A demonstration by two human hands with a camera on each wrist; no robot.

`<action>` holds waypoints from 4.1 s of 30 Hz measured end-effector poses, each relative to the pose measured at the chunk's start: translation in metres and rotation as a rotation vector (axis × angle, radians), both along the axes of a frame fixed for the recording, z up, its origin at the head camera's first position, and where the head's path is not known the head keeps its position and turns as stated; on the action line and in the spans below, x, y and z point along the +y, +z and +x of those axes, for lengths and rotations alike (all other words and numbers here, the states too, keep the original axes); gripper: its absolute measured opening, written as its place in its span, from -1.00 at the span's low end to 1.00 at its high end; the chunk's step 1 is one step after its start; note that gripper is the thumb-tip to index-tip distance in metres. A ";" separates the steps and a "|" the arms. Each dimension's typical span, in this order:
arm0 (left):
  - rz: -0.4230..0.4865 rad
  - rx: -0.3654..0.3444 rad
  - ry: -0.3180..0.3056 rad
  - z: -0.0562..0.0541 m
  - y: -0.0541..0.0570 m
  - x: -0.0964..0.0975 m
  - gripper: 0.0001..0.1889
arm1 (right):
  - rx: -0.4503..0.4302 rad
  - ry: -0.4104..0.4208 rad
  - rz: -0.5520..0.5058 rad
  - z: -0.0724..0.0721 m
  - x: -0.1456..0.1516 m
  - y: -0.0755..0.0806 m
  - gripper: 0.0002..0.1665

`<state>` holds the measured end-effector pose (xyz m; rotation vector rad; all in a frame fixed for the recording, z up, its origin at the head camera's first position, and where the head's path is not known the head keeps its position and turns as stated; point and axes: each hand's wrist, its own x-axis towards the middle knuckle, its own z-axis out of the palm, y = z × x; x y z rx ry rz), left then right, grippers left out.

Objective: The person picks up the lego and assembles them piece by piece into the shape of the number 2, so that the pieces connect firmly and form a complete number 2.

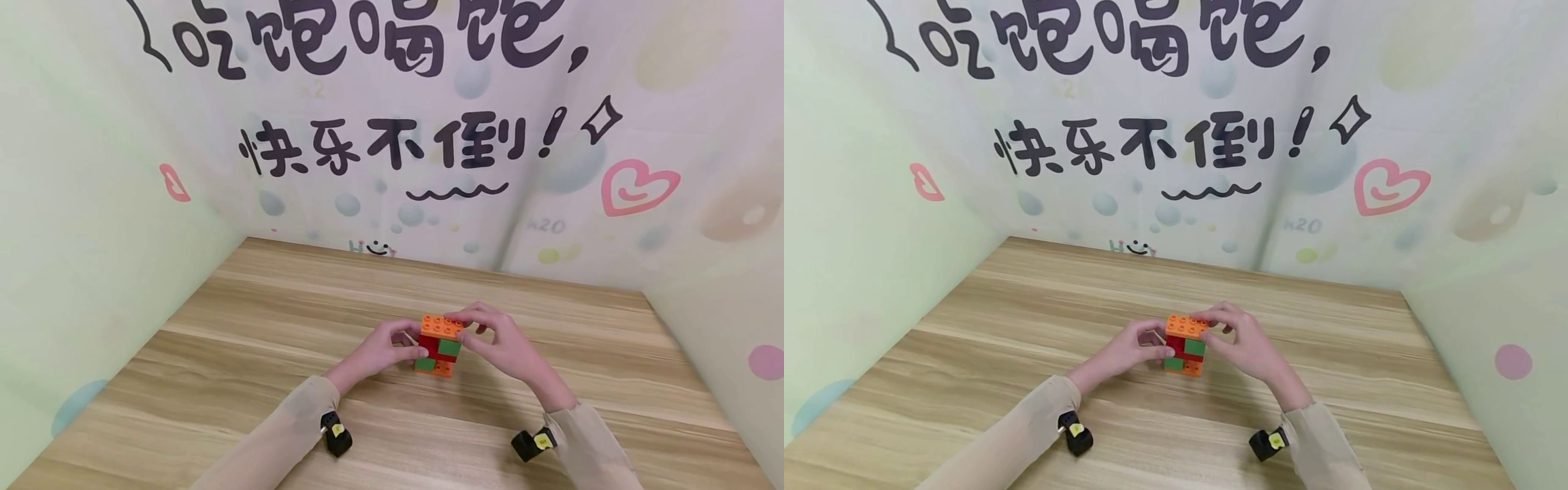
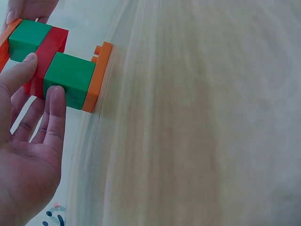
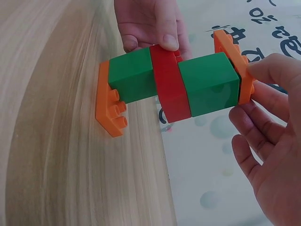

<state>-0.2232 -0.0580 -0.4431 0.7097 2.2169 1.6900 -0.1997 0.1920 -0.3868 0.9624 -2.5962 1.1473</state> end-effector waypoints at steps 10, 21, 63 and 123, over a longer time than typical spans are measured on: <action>0.003 0.016 -0.010 -0.001 -0.001 0.000 -0.65 | -0.042 0.009 -0.016 0.001 0.001 0.000 -0.62; -0.009 0.008 -0.003 0.000 -0.001 0.001 -0.65 | -0.054 0.026 -0.026 0.000 0.003 -0.003 -0.63; -0.014 0.009 0.000 0.000 0.000 0.001 -0.66 | 0.013 -0.054 0.044 0.001 0.003 0.005 -0.73; -0.064 0.000 -0.002 -0.006 0.004 0.002 -0.62 | -0.007 -0.121 0.000 -0.004 0.001 0.001 -0.71</action>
